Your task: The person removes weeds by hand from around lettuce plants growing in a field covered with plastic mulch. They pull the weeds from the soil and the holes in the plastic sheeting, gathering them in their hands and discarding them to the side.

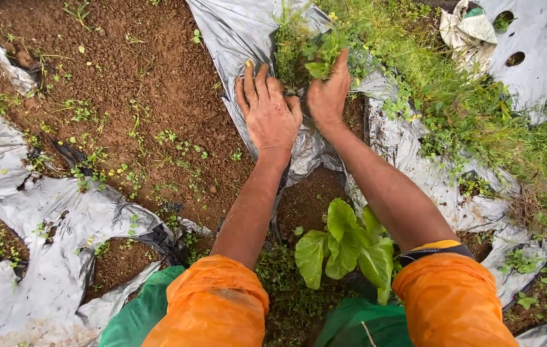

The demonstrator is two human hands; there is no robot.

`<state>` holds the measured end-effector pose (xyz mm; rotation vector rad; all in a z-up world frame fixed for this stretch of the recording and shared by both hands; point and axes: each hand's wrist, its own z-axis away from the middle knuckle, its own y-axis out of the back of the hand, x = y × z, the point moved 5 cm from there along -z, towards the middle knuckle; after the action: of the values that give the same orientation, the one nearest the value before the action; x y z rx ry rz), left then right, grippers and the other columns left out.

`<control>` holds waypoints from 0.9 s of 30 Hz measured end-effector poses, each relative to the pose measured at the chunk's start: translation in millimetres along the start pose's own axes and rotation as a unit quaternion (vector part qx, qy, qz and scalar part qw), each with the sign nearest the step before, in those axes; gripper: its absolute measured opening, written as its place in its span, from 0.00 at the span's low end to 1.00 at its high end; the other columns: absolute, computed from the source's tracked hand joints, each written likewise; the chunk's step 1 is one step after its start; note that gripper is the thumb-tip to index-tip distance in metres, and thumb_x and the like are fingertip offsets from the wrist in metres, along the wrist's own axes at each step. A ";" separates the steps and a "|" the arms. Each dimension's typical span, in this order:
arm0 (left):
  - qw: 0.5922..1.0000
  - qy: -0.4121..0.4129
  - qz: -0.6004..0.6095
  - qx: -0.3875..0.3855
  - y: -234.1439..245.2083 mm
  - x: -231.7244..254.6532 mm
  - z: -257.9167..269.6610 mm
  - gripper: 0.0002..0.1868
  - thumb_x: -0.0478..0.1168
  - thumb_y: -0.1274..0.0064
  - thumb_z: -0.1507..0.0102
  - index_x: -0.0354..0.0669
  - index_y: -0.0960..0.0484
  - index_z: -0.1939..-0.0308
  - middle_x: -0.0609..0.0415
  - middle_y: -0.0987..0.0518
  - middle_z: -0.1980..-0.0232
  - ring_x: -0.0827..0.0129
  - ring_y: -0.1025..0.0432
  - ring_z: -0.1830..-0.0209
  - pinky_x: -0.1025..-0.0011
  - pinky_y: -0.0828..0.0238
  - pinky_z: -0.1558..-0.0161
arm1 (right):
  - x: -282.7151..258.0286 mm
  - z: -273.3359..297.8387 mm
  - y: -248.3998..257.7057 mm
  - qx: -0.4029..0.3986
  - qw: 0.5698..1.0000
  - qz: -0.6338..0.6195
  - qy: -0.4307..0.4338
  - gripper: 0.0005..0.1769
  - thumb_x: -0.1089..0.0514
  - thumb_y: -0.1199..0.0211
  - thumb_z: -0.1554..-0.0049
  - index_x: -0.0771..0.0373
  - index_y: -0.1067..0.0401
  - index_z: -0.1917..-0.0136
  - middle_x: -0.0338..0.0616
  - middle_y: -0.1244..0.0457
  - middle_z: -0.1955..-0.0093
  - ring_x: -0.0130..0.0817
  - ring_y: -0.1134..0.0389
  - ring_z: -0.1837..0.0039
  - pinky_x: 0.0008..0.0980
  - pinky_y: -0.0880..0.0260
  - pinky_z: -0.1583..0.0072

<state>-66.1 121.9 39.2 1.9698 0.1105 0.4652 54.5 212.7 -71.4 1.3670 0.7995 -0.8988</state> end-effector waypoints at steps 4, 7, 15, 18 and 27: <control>1.000 0.002 0.006 0.009 4.4 1.2 -4.0 0.21 0.42 0.51 0.41 0.32 0.23 0.47 0.46 0.26 0.34 0.52 0.45 0.23 0.49 0.54 0.21 | -67.1 4.4 4.6 -0.044 0.976 0.114 0.180 0.36 0.46 0.51 0.49 0.59 0.44 0.29 0.49 0.43 0.35 0.29 0.33 0.52 0.29 0.25 0.58; 1.000 0.003 0.016 0.009 6.3 1.2 -1.8 0.21 0.40 0.50 0.42 0.32 0.23 0.48 0.46 0.26 0.35 0.52 0.44 0.24 0.49 0.53 0.21 | -81.4 0.7 -1.0 -0.086 0.940 0.266 0.195 0.32 0.72 0.42 0.44 0.61 0.42 0.27 0.52 0.45 0.31 0.34 0.39 0.47 0.30 0.34 0.56; 1.000 0.003 0.006 0.001 4.6 1.5 -2.4 0.22 0.38 0.49 0.44 0.32 0.22 0.48 0.47 0.25 0.34 0.53 0.45 0.23 0.50 0.56 0.20 | -46.3 -8.9 -27.5 -0.183 0.895 0.311 0.261 0.45 0.91 0.52 0.58 0.67 0.33 0.30 0.58 0.40 0.29 0.63 0.45 0.24 0.64 0.48 0.26; 1.000 -0.001 0.006 0.014 6.8 2.4 -2.9 0.18 0.41 0.50 0.41 0.35 0.23 0.50 0.48 0.25 0.36 0.53 0.45 0.24 0.50 0.54 0.21 | -28.5 -8.5 -26.9 -0.182 0.904 0.319 0.220 0.48 0.81 0.35 0.53 0.73 0.46 0.22 0.72 0.48 0.22 0.64 0.47 0.20 0.56 0.50 0.21; 0.999 0.009 -0.021 -0.028 -8.5 -4.8 3.3 0.22 0.43 0.52 0.42 0.35 0.21 0.47 0.48 0.26 0.33 0.54 0.46 0.22 0.50 0.60 0.19 | -57.9 -18.7 -7.4 -0.031 0.981 0.105 0.158 0.32 0.57 0.50 0.46 0.63 0.43 0.29 0.57 0.33 0.36 0.48 0.28 0.34 0.65 0.31 0.30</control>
<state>-68.2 121.4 29.2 1.9055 0.1485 0.4535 22.3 235.3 -24.4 1.5279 0.8951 -0.4927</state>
